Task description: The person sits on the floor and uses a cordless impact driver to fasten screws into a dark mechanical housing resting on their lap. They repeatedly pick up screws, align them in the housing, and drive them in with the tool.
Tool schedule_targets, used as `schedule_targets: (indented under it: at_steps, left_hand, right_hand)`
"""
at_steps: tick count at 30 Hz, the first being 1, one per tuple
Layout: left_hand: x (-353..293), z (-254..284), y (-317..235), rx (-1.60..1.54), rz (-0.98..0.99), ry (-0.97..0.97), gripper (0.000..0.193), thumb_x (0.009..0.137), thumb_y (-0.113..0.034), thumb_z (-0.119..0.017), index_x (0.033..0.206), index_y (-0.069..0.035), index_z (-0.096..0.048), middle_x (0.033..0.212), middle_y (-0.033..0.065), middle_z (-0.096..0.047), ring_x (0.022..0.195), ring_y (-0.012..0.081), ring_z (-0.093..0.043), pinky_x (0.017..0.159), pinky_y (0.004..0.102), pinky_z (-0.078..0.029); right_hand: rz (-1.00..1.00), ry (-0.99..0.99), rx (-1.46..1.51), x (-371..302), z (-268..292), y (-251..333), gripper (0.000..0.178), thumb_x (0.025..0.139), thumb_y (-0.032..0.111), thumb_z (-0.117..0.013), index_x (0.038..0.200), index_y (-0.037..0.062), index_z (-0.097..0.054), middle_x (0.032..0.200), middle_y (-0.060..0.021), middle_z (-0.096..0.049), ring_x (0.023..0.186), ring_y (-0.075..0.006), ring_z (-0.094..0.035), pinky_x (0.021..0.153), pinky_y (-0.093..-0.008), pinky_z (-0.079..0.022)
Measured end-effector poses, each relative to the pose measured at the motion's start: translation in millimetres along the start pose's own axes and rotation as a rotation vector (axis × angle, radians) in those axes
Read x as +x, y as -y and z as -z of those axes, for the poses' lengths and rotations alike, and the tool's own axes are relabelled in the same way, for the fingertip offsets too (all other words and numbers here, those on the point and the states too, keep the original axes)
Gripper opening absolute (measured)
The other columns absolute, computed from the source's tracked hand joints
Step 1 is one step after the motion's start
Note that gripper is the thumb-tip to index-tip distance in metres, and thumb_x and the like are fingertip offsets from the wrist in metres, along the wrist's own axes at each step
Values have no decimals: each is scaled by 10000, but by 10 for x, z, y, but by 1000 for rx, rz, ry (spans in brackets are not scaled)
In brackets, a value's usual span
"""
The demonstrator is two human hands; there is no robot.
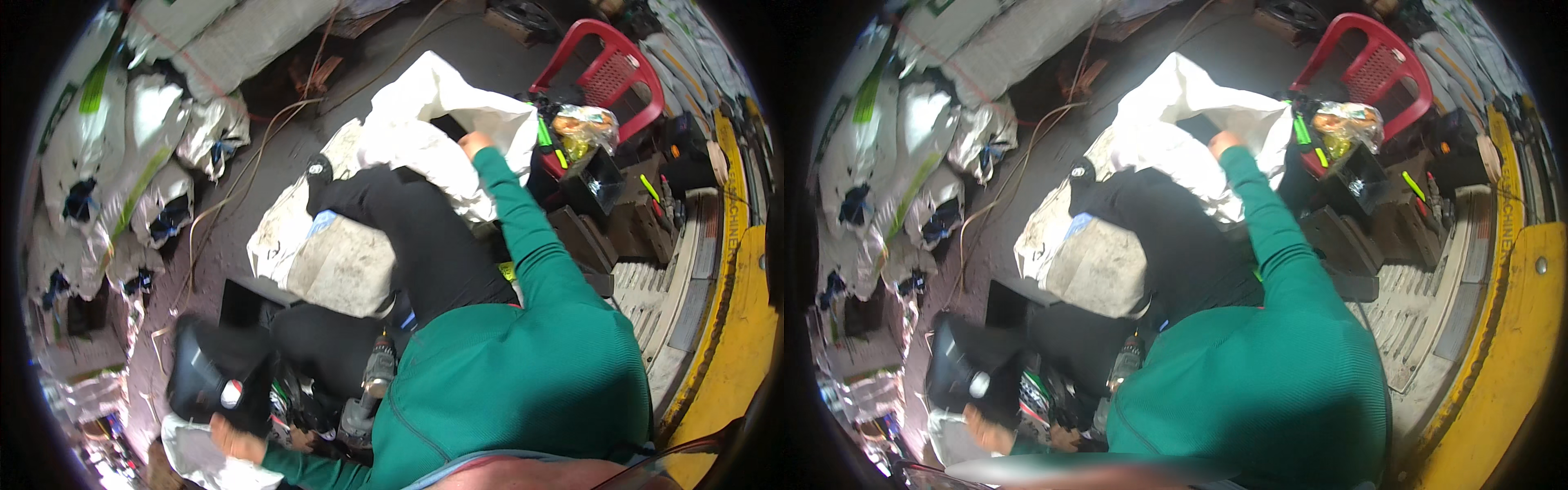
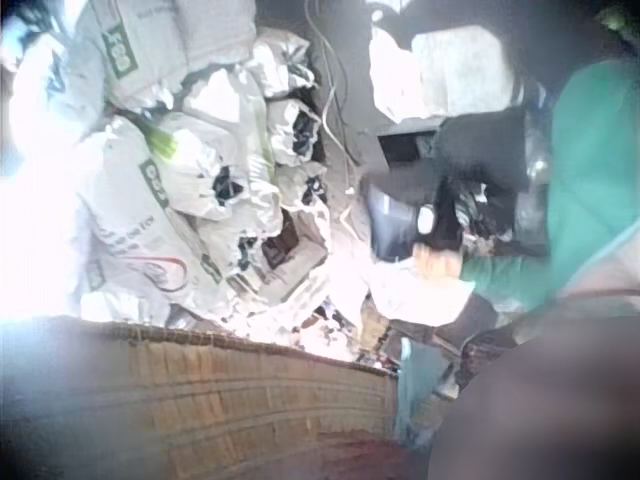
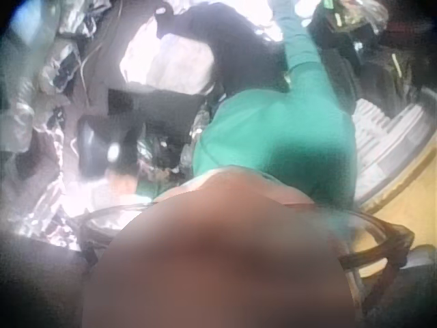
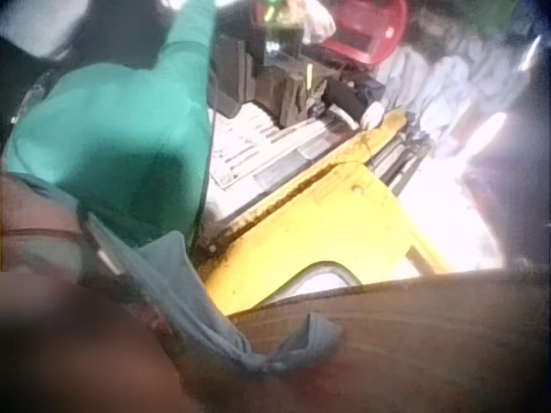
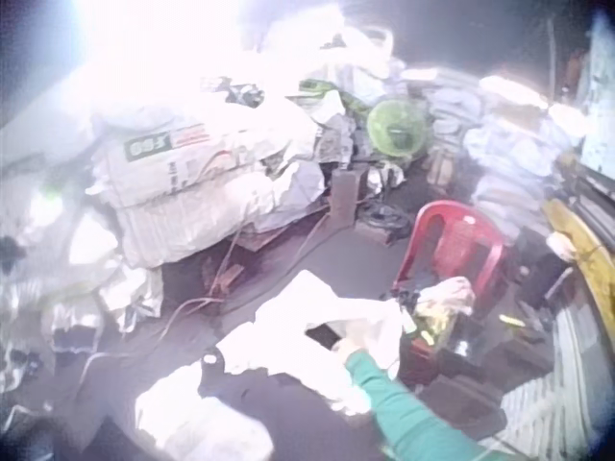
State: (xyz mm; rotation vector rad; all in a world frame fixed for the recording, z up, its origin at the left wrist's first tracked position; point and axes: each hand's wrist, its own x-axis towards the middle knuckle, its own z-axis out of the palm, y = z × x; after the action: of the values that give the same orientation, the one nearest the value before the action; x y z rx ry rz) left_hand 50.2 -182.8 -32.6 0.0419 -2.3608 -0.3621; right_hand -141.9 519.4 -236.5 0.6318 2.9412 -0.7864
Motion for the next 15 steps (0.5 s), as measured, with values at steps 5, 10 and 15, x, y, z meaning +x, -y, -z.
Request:
schedule_targets:
  at_steps: [5,10,15]
  left_hand:
    - [-415,-2058,-887,-884,795,431,274,919,-249,-602,802,-3,-632,756,2,-603,691,78,-497,666,239,-434]
    - [-682,-2638,-1014,-397,651,781,378,871,-351,-629,848,26,-660,801,109,-667,739,233,-607,696,358,-462]
    - [-859,-2563,-1191,163,362,947,536,812,-272,-647,1244,12,-504,1050,247,-626,972,407,-602,858,445,-466]
  right_hand:
    - [-208,174,62,-66,-812,-113,339,813,270,-507,988,39,-684,1060,-205,-637,975,-370,-621,835,-445,-494]
    - [-16,140,-138,39,-461,-107,324,824,194,-468,1031,53,-674,1103,-211,-620,996,-358,-618,841,-432,-499]
    - [-87,309,-78,179,-396,131,339,879,239,-450,1064,53,-665,1093,-191,-633,986,-363,-623,819,-412,-509]
